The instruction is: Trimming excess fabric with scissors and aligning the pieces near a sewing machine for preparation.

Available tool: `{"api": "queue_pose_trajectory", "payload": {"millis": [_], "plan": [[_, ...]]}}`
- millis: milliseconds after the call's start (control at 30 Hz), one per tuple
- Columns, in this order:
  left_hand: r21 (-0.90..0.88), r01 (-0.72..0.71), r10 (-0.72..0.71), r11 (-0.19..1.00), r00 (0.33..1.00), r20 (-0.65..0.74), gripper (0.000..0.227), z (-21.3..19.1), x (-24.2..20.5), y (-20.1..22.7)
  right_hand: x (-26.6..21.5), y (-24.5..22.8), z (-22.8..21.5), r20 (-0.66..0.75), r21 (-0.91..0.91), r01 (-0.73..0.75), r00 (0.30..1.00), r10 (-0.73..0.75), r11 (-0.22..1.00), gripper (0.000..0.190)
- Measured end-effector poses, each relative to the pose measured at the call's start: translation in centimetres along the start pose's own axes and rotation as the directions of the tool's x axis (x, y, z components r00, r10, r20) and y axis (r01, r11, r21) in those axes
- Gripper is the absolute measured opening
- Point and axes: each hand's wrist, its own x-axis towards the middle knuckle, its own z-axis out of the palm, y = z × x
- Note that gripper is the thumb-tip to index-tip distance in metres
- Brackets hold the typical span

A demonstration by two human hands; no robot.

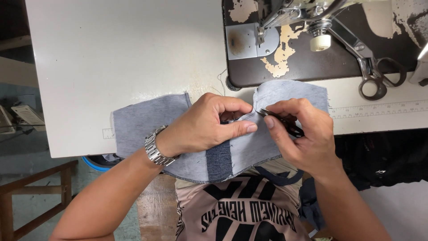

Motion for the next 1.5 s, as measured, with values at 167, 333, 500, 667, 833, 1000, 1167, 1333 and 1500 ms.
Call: {"api": "queue_pose_trajectory", "payload": {"millis": [167,333,500,667,833,1000,1167,1333,1500], "plan": [[0.013,-0.017,0.017,1.000,1.000,-0.023,0.025,0.2,0.0,-0.7,0.0,0.1,0.1,0.017,0.009,-0.021,1.000,0.020,1.000,0.013],[0.026,-0.002,0.003,1.000,1.000,-0.025,0.028,0.2,-0.3,-0.5,-0.4,0.4,-0.1,-0.031,0.024,-0.045,0.998,0.046,0.999,0.014],[0.035,-0.038,0.039,0.999,0.999,-0.034,0.030,0.5,-0.2,-0.7,0.0,0.1,0.2,0.008,0.001,0.007,1.000,-0.007,1.000,0.012],[0.022,-0.030,0.030,0.999,0.999,-0.031,0.031,0.7,-0.2,-0.8,-0.3,-0.3,0.4,-0.031,0.198,-0.012,0.999,0.019,0.980,0.012],[0.071,0.021,-0.015,0.997,0.996,-0.085,0.022,0.6,-0.1,-1.2,0.0,0.8,-2.0,-0.125,0.615,0.083,0.992,-0.007,0.784,0.013],[0.184,-0.005,0.023,0.983,0.995,-0.100,0.018,1.1,-0.1,-0.3,4.1,-0.9,-4.2,0.263,-0.028,0.045,0.964,-0.036,0.999,0.066],[0.302,-0.155,0.209,0.941,0.965,-0.157,0.030,2.0,-0.5,-0.5,6.6,-1.1,-3.4,0.441,-0.064,0.119,0.894,-0.079,0.991,0.035],[0.324,-0.149,0.227,0.934,0.949,-0.218,0.017,2.2,-0.5,-0.4,5.4,-1.7,-4.1,0.368,-0.015,0.217,0.909,-0.196,0.976,0.008],[0.458,-0.201,0.340,0.866,0.908,-0.244,0.021,2.8,-0.9,-0.4,2.1,-1.7,-4.7,0.153,-0.093,0.159,0.978,-0.143,0.983,0.011]]}}
